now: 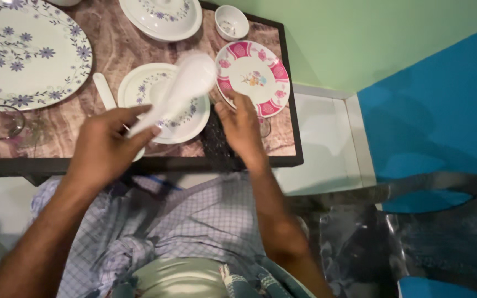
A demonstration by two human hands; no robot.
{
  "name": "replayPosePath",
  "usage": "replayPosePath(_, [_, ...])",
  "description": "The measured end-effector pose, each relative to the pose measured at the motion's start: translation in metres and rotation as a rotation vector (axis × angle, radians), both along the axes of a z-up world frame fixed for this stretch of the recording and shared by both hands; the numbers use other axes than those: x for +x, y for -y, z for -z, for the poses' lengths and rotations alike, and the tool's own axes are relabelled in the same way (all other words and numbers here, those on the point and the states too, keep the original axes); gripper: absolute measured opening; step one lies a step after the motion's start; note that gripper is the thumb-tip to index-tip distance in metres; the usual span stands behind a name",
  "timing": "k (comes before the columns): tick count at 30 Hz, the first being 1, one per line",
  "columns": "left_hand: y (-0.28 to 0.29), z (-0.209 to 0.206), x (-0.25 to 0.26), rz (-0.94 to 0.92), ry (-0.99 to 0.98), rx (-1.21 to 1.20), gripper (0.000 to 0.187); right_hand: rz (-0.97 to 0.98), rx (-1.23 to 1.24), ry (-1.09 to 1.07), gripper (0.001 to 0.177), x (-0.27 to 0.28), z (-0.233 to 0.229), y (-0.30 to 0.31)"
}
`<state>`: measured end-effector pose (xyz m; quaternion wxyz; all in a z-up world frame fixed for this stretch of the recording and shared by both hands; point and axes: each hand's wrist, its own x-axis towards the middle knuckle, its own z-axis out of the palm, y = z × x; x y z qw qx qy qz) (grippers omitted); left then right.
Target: The person wipes a large serving spoon with a black cloth, repeatedly rubbing both sides of the spoon's bowl and handle, then sets it down and picks up a small spoon to wipe it in the same manner.
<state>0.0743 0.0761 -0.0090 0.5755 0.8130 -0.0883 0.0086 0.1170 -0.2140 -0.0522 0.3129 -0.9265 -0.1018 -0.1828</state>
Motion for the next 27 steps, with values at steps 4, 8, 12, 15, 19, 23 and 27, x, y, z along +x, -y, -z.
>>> replayPosePath(4, [-0.001,-0.008,0.017,0.129,0.108,0.112,0.039,-0.068,0.54,-0.324,0.036,0.023,-0.018,0.005])
replayPosePath(8, [-0.005,-0.004,0.053,0.105,-0.044,0.092,0.047,-0.083,0.685,-0.399,0.028,0.044,-0.014,0.016])
replayPosePath(12, [-0.023,0.006,0.088,-0.019,-0.254,-0.313,0.046,-0.075,0.899,-0.368,0.03,0.063,-0.015,0.021])
replayPosePath(15, [-0.031,0.019,0.107,-0.02,-0.164,-0.65,0.046,-0.012,0.929,-0.4,0.034,0.081,-0.018,0.019])
replayPosePath(19, [-0.028,0.035,0.143,-0.022,-0.221,-0.783,0.054,0.058,0.955,-0.355,0.039,0.124,-0.02,0.016])
replayPosePath(23, [-0.022,0.041,0.16,0.004,-0.126,-0.798,0.07,0.058,1.029,-0.353,0.038,0.183,-0.016,0.018])
replayPosePath(27, [-0.02,0.056,0.148,-0.058,-0.228,-0.541,0.066,0.084,1.109,-0.325,0.037,0.253,0.004,0.016])
